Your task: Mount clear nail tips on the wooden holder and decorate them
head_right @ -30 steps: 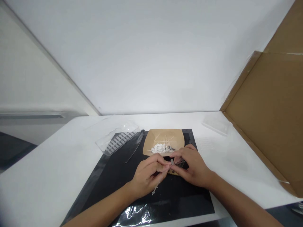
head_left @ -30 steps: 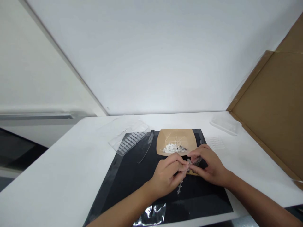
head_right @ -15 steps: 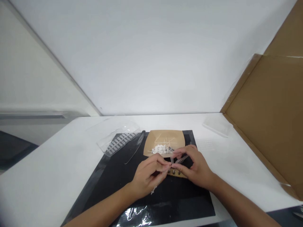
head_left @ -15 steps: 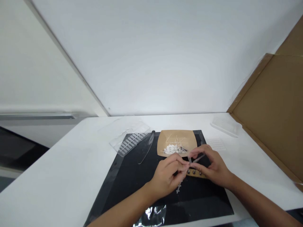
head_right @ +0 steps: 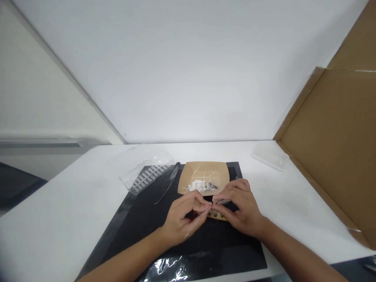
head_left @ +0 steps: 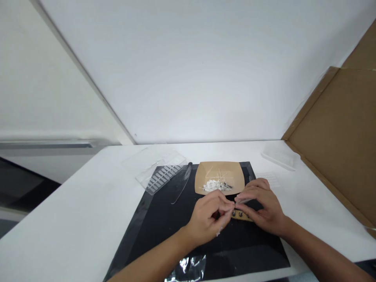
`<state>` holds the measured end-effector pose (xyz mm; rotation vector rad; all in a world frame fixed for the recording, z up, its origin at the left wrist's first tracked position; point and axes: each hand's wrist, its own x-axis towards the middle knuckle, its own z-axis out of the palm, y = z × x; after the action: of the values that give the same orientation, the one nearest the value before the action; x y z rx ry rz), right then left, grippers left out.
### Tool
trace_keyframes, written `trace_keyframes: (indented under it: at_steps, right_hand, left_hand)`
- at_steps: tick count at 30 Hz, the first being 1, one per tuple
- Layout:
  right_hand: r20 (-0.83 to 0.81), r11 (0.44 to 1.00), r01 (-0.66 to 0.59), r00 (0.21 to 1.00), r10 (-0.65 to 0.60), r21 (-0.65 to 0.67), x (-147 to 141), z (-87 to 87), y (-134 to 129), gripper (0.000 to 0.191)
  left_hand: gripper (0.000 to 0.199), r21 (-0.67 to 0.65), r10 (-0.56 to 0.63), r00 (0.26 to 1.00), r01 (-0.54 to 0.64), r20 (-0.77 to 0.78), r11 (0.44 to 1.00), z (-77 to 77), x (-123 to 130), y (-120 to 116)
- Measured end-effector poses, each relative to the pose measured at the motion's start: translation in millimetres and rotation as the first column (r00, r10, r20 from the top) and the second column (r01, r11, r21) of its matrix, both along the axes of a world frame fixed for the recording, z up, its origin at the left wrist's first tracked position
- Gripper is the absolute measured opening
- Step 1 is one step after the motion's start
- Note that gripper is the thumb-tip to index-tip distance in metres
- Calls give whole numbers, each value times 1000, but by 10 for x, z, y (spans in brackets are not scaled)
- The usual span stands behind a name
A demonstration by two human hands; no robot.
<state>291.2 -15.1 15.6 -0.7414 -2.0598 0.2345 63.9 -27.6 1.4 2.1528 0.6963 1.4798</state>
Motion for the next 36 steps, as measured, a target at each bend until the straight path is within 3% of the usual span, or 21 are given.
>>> trace_keyframes:
  at_steps: [7,12,18,25,28,32,36]
  right_hand:
    - [1,986,28,1000,-29,165,-6,-11,-4,22]
    - [1,943,85,996,-90,323,11,-41,-52,21]
    - [39,902,89,993,-116,422,18,-65,-84,17]
    - [134,833,28,984,-121,552,45,-72,-146,22]
    - [37,868,73,994,-105,491,34,-48,-113,23]
    - [-130,945,200,977,-172,257,71,-46,50,25]
    - [-232,952,307,927,-294,18,152,-119,217,14]
  left_hand:
    - [13,8,0,1000,0,31,1000,-7,20,14]
    - [17,10,15,998,-16,59,1000,8,46,8]
    - [20,-6,19,997,-19,70,1000,46,61,-8]
    - [17,-60,35,993,-29,114,998,-11,36,6]
    - [15,-133,92,986,-73,141,988,-52,16,22]
    - [11,-298,160,963,-91,216,950,-114,0,51]
    - [12,-409,227,931,-95,286,907,-145,-1,87]
